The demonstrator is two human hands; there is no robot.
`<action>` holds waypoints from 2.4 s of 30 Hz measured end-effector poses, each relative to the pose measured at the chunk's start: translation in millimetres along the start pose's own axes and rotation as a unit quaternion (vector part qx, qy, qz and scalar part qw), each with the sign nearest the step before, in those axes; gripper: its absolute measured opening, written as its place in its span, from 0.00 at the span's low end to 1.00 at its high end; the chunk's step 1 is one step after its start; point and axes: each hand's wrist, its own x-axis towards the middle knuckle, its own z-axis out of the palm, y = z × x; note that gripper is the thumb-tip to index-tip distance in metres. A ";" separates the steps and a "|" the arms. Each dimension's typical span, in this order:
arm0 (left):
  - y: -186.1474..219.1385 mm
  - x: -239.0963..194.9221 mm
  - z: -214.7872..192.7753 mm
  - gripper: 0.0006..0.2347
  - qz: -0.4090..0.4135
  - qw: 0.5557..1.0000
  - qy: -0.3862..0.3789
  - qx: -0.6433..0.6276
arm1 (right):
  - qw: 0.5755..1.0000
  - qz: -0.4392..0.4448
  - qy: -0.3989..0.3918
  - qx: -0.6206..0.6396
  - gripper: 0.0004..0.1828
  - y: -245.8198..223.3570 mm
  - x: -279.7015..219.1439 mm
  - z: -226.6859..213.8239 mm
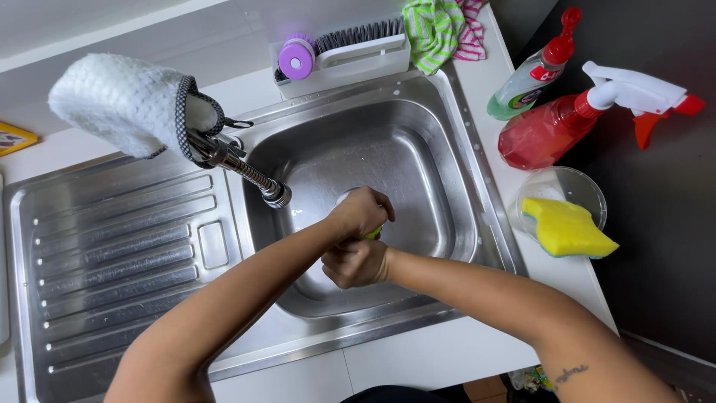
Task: Organizing a dish rack, placing clean dishes into it, and wiping down the kitchen sink area with a microfiber cloth.
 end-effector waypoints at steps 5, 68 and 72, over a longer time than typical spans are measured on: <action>-6.2 4.4 6.6 0.12 -0.032 0.997 0.053 0.043 | 0.981 -0.027 -0.189 0.033 0.07 -21.4 -34.2 67.1; -130.1 8.7 15.9 0.07 0.062 0.766 0.375 -0.518 | 0.931 0.343 -0.088 -0.086 0.09 273.2 -13.5 72.2; -136.4 -8.0 20.3 0.07 0.047 0.782 0.374 -0.497 | 0.926 0.374 -0.035 -0.031 0.05 273.0 -15.3 71.5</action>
